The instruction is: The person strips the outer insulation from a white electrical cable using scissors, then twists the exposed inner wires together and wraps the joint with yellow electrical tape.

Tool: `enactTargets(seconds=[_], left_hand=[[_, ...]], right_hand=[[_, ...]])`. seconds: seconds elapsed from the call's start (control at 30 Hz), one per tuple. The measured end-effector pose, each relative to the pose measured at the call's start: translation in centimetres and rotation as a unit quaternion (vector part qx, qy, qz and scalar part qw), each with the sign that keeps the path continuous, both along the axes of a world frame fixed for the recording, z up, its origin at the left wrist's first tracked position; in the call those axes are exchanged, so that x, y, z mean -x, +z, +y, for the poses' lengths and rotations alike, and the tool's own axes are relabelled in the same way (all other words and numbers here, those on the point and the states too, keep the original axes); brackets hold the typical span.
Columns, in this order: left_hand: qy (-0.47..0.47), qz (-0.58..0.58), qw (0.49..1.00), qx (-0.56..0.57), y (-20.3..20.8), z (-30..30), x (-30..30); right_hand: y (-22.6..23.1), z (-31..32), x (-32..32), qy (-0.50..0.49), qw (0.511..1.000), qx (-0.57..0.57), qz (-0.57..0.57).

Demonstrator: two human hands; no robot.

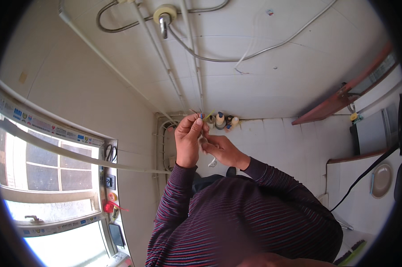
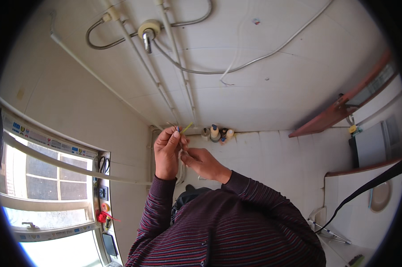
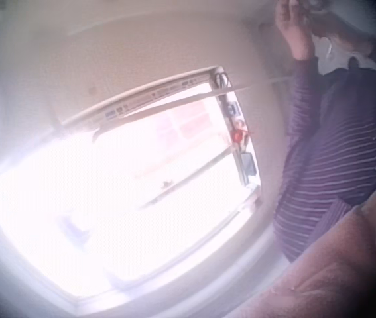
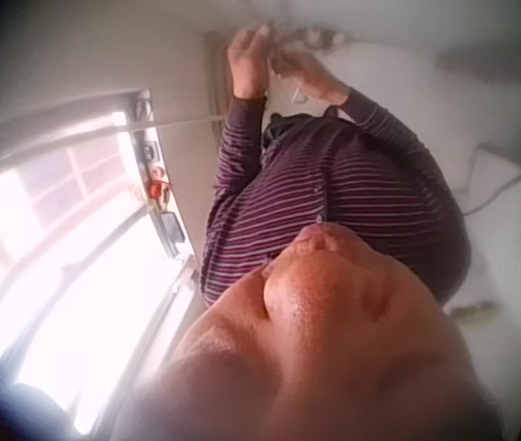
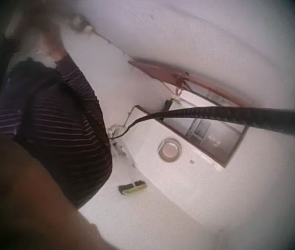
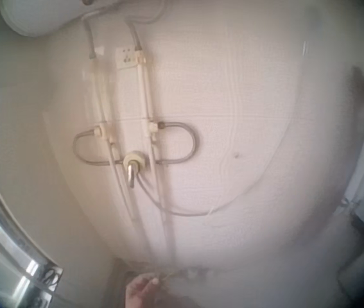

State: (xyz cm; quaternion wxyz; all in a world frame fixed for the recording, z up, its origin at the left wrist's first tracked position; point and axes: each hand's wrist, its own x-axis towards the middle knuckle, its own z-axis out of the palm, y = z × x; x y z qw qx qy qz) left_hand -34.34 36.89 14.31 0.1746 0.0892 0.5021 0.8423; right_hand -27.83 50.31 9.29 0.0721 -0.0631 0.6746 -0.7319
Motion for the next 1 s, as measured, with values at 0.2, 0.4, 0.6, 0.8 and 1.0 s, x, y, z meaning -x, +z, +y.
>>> enactTargets(seconds=[0.2,0.4,0.6,0.8,1.0], left_hand=[[-0.054,0.023,0.998,0.021,-1.4,5.7,-1.2],[-0.094,0.015,0.995,0.042,-2.3,9.7,-2.2],[-0.035,0.083,0.993,0.072,-4.4,10.3,-1.2],[-0.022,0.013,0.998,0.06,-4.0,9.7,2.3],[-0.06,-0.052,0.996,-0.037,-4.5,11.4,5.9]], right_hand=[[5.2,7.9,-0.3,-0.279,0.933,-0.145,0.175],[4.8,13.7,0.0,-0.15,0.988,0.008,0.041],[4.0,13.9,1.8,-0.182,0.974,0.127,-0.045],[4.8,17.0,9.0,-0.383,0.779,-0.407,0.283],[5.6,20.2,14.3,-0.157,0.648,-0.671,0.324]])
